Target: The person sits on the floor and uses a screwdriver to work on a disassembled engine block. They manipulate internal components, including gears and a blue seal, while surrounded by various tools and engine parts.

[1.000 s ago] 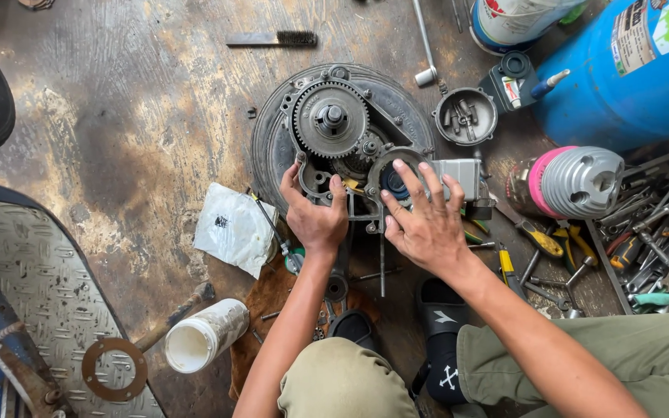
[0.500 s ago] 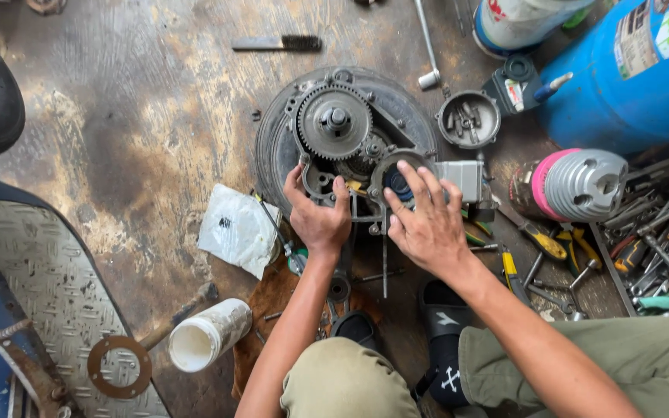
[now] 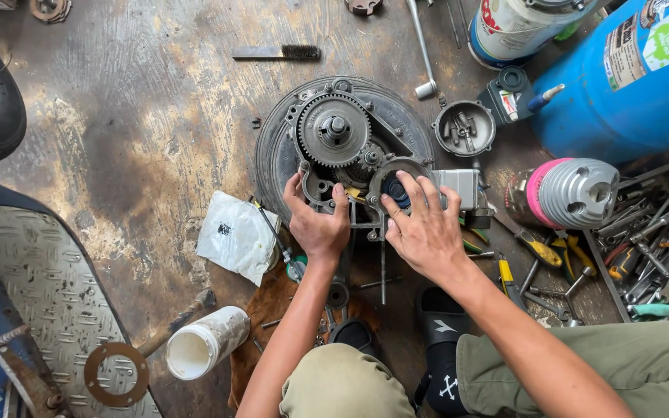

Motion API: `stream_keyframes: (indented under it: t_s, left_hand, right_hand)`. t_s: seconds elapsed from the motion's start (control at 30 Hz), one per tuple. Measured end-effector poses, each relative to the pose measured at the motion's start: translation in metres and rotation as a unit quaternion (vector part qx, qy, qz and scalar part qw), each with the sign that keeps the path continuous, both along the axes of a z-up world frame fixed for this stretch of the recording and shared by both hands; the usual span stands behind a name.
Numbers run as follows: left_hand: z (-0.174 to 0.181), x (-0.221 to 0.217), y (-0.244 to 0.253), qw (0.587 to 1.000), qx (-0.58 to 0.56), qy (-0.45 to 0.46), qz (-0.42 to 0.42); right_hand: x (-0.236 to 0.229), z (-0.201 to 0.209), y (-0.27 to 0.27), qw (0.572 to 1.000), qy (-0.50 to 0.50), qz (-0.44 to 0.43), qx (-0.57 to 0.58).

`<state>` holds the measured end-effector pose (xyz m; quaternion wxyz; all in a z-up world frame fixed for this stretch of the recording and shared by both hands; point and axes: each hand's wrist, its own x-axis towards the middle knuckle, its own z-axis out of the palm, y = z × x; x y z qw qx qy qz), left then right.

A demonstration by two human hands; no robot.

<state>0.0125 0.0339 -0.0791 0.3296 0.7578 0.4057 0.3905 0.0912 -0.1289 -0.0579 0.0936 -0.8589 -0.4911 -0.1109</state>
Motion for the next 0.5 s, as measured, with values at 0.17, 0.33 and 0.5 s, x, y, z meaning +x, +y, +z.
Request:
stream_keyframes:
  t_s: [0.17, 0.33, 0.5]
  left_hand:
    - [0.001, 0.000, 0.001, 1.000, -0.001, 0.002, 0.000]
    - [-0.001, 0.000, 0.001, 1.000, -0.002, 0.005, 0.001]
    - [0.007, 0.001, -0.001, 1.000, -0.009, 0.006, -0.001]
  right_hand:
    - [0.000, -0.002, 0.001, 1.000, 0.001, 0.002, 0.015]
    - [0.002, -0.003, 0.003, 1.000, -0.003, 0.009, 0.007]
    - [0.005, -0.013, 0.004, 0.998, -0.046, 0.044, -0.014]
